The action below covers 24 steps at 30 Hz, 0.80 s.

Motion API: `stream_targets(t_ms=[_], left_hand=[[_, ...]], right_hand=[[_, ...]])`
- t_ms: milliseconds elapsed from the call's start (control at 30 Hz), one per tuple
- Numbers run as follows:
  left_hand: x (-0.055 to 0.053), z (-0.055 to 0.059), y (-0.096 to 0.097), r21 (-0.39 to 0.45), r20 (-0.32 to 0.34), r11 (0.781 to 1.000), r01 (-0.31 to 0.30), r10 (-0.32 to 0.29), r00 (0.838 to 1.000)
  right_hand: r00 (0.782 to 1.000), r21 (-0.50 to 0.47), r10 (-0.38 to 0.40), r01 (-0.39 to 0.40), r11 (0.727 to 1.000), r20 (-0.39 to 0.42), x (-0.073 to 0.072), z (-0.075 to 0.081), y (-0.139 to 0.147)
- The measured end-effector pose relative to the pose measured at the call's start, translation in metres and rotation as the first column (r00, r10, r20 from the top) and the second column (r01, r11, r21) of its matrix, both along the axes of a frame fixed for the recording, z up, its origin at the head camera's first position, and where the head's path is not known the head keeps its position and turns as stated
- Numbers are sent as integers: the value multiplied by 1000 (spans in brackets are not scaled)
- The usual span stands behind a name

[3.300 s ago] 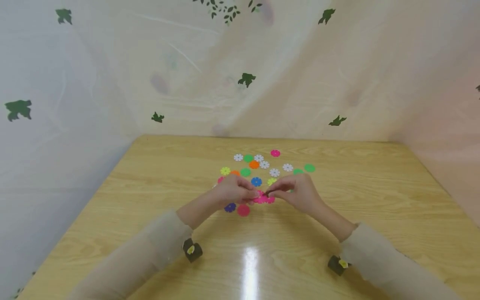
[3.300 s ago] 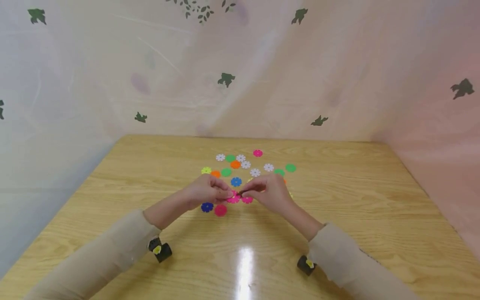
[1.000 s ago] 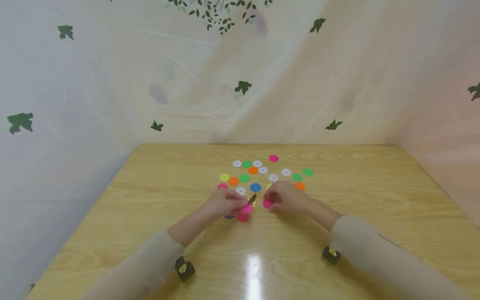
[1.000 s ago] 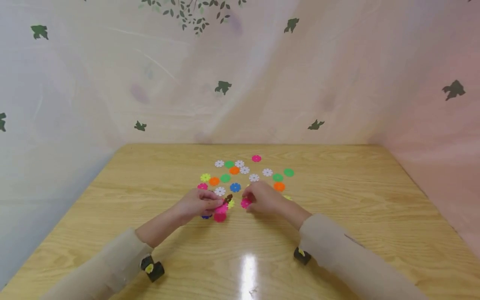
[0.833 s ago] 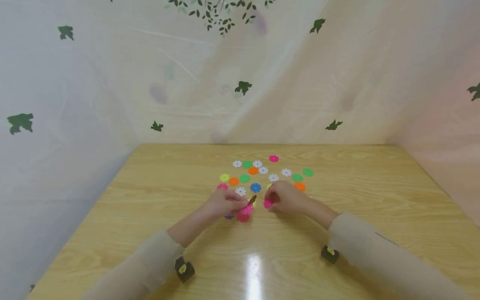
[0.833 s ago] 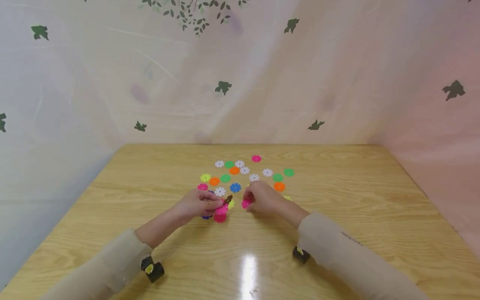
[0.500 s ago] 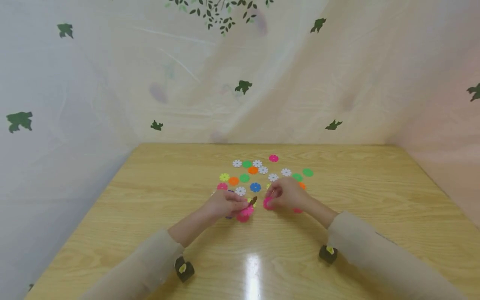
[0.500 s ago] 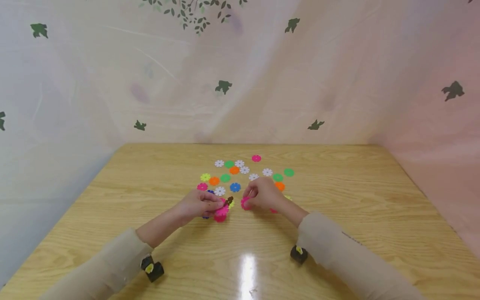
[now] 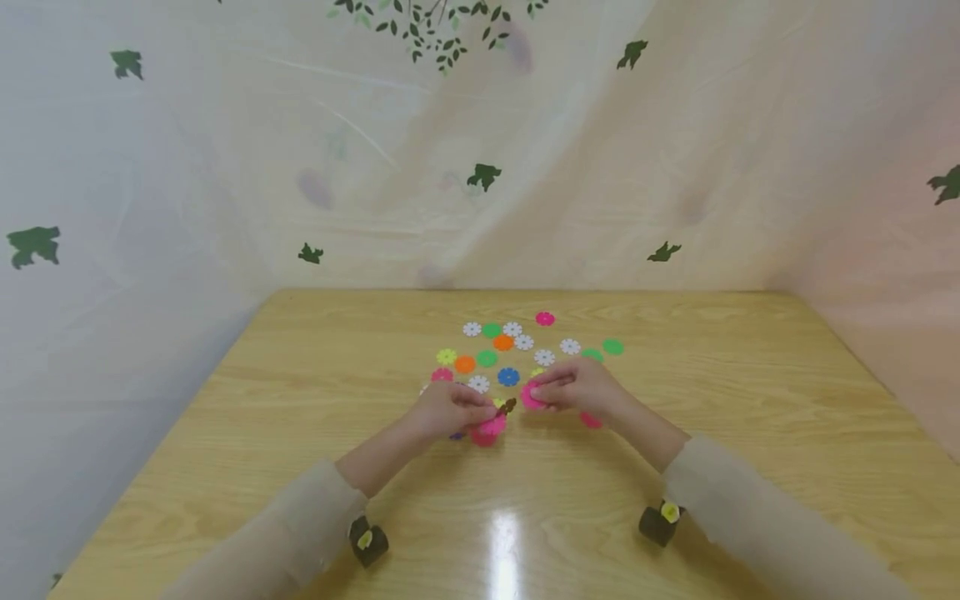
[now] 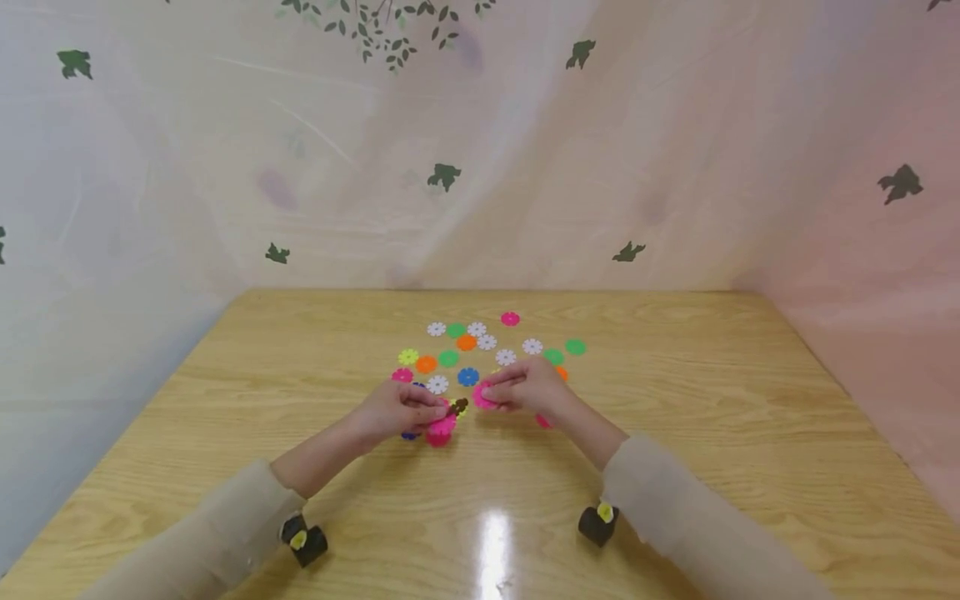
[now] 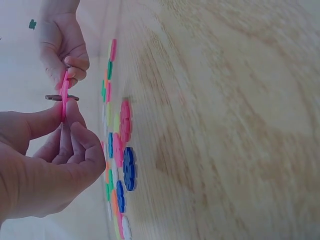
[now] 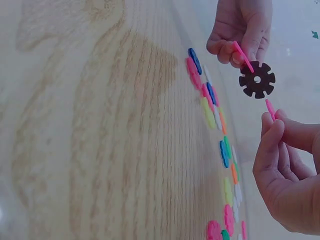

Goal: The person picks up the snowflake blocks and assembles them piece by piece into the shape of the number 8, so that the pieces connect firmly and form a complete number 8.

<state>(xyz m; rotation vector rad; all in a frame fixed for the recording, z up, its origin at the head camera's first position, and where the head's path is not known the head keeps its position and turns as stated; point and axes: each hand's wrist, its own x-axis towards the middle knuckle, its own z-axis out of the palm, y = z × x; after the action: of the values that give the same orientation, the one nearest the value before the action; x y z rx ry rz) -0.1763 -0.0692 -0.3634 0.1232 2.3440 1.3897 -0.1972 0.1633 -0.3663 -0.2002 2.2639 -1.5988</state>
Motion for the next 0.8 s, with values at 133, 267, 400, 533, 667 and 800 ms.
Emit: stream_targets(t_ms=[133,267,400,533,667,800], left_hand=[[1,3,1,-8,-11,1000,11,-11,1000],[1,4,1,-12,-11,1000,18,-18,1000],[2,4,1,-22,-14,1000,17,-18,1000],[2,4,2,-41,-4,999,8,-9,1000],[3,6,3,-53,-4,999,8,-8,1000],[4,8,6,-63,-9,998,3,-4,1000]], right_hand=[[999,-20,-29,29,999,14,3,2,-3],[998,-29,-50,51,998,24,6,4,-6],[998,-21,-49,50,999,26,8,5,-7],[998,-27,-48,49,998,36,9,4,-8],[998,-42,-44,46,998,52,10,4,-9],[998,-47,-37,40,998,50,11,3,-11]])
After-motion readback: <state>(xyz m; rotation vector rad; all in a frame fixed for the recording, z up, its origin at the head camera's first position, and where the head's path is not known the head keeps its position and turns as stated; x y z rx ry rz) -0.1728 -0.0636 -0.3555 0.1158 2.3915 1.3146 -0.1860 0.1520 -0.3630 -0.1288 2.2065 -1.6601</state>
